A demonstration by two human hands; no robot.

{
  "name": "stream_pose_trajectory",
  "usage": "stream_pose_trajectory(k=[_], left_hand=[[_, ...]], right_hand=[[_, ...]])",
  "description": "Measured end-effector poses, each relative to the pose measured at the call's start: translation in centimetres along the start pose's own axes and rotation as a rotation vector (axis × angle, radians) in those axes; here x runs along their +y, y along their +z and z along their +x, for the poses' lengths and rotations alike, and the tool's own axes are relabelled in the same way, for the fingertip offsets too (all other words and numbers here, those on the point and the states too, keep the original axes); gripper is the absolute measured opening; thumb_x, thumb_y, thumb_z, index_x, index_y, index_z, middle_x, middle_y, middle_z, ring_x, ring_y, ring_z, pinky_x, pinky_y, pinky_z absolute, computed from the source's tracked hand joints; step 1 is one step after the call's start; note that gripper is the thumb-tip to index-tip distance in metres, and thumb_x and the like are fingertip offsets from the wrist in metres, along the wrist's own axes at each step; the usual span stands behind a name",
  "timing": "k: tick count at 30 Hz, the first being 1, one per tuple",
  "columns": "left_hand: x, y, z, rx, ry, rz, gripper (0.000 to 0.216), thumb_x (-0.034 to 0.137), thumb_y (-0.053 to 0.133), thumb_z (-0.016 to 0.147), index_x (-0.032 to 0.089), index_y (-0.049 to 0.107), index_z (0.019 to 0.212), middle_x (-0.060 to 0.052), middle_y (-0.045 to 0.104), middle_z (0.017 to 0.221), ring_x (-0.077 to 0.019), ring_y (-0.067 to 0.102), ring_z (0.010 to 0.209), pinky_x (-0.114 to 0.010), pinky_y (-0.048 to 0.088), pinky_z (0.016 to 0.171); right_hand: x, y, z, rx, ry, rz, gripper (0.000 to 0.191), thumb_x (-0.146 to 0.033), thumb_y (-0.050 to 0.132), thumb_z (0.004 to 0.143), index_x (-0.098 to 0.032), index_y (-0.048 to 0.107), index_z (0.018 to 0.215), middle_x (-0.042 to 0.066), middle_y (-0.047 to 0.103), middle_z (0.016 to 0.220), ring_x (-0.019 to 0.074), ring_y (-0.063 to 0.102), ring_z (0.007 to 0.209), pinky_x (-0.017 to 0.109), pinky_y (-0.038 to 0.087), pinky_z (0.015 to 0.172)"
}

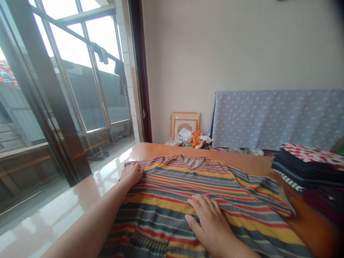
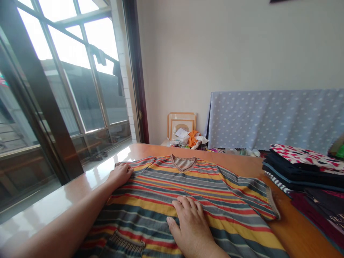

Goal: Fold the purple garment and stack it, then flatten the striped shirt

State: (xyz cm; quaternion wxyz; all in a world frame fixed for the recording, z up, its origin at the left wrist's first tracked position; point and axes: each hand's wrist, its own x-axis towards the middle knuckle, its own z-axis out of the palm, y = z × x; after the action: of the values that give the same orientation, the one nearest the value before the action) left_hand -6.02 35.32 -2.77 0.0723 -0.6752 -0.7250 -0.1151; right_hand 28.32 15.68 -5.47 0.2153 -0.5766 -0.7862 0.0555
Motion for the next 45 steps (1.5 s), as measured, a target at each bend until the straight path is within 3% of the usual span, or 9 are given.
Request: stream_pose_trajectory(k=[3, 9, 16, 22, 28, 33, 39, 42, 45], left_hand=[[-1.0, -0.3, 0.3, -0.001, -0.035, -0.007, 0.047, 0.047, 0.029, 0.096, 0.022, 0.068, 0.107, -0.014, 0.067, 0.12, -0.0295, 0.061, 0.109, -0.04, 0.048, 0.085], [-1.6, -0.8, -0.3, -0.043, 0.0, -0.008, 0.038, 0.049, 0.043, 0.091, 0.024, 0.07, 0.1, -0.011, 0.066, 0.123, -0.0284, 0.061, 0.111, -0.038, 0.048, 0.086], [1.5, -3.1, -2.5, 0.038, 0.027, 0.007, 0.04, 0.039, 0.037, 0.093, 0.022, 0.066, 0.115, -0.015, 0.063, 0.127, -0.0329, 0.054, 0.121, -0.046, 0.041, 0.097], [4.7, -6.2, -8.2, -0.135, 0.224, -0.052, 0.033, 0.049, 0.044, 0.09, 0.024, 0.066, 0.094, -0.009, 0.069, 0.108, -0.0276, 0.065, 0.096, -0.037, 0.047, 0.08], [7.3, -8.7, -15.0, -0.259, 0.352, -0.013, 0.028, 0.048, 0.052, 0.085, 0.027, 0.067, 0.096, -0.008, 0.068, 0.109, -0.0294, 0.065, 0.097, -0.04, 0.047, 0.081], [9.0, -7.9, -19.4, -0.211, 0.413, -0.017, 0.038, 0.055, 0.05, 0.086, 0.028, 0.07, 0.104, -0.012, 0.066, 0.118, -0.0344, 0.059, 0.112, -0.046, 0.044, 0.092], [8.2, -5.8, -21.7, -0.115, 0.388, -0.1, 0.052, 0.061, 0.04, 0.091, 0.03, 0.066, 0.123, -0.01, 0.063, 0.128, -0.0322, 0.055, 0.12, -0.044, 0.039, 0.099], [7.8, -5.7, -22.0, -0.082, 0.381, -0.114, 0.053, 0.061, 0.037, 0.092, 0.031, 0.064, 0.126, -0.009, 0.062, 0.131, -0.0313, 0.053, 0.122, -0.043, 0.038, 0.1], [7.7, -5.9, -22.3, -0.071, 0.385, -0.126, 0.054, 0.061, 0.036, 0.093, 0.03, 0.064, 0.127, -0.009, 0.062, 0.131, -0.031, 0.052, 0.122, -0.042, 0.037, 0.101]], right_hand=[[0.1, 0.1, 0.0, -0.001, 0.0, -0.005, 0.046, -0.053, 0.049, 0.094, -0.032, 0.061, 0.133, 0.005, 0.057, 0.142, 0.0314, 0.047, 0.132, 0.053, 0.029, 0.113], [0.1, 0.0, 0.1, -0.02, 0.006, -0.011, 0.046, -0.054, 0.048, 0.094, -0.033, 0.06, 0.134, 0.005, 0.056, 0.143, 0.0312, 0.046, 0.133, 0.052, 0.029, 0.113], [-0.4, -0.5, -0.2, -0.031, 0.008, -0.005, 0.047, -0.053, 0.046, 0.095, -0.031, 0.059, 0.135, 0.006, 0.056, 0.143, 0.0306, 0.046, 0.132, 0.051, 0.028, 0.114], [-0.7, -0.9, 0.0, -0.014, -0.005, 0.0, 0.046, -0.052, 0.048, 0.095, -0.029, 0.06, 0.133, 0.007, 0.057, 0.14, 0.0295, 0.047, 0.13, 0.048, 0.028, 0.113], [-1.0, -1.3, -0.2, 0.009, 0.003, 0.015, 0.045, -0.052, 0.052, 0.093, -0.029, 0.06, 0.131, 0.007, 0.059, 0.136, 0.0276, 0.049, 0.127, 0.045, 0.03, 0.111], [-1.3, -1.7, -0.4, 0.031, -0.013, 0.027, 0.043, -0.052, 0.054, 0.092, -0.029, 0.061, 0.128, 0.006, 0.06, 0.134, 0.0264, 0.05, 0.125, 0.044, 0.031, 0.109], [-0.8, -1.7, -0.1, -0.008, 0.026, 0.093, 0.047, -0.055, 0.057, 0.09, -0.029, 0.062, 0.128, 0.004, 0.06, 0.136, 0.0257, 0.05, 0.127, 0.044, 0.029, 0.112], [0.1, -1.7, 0.4, -0.016, 0.082, 0.285, 0.048, -0.055, 0.058, 0.089, -0.028, 0.063, 0.128, 0.005, 0.063, 0.133, 0.0255, 0.052, 0.127, 0.043, 0.032, 0.112], [1.3, -2.1, 1.1, -0.023, 0.186, 0.665, 0.052, -0.055, 0.057, 0.09, -0.023, 0.062, 0.131, 0.008, 0.065, 0.131, 0.0241, 0.058, 0.122, 0.04, 0.04, 0.106]])
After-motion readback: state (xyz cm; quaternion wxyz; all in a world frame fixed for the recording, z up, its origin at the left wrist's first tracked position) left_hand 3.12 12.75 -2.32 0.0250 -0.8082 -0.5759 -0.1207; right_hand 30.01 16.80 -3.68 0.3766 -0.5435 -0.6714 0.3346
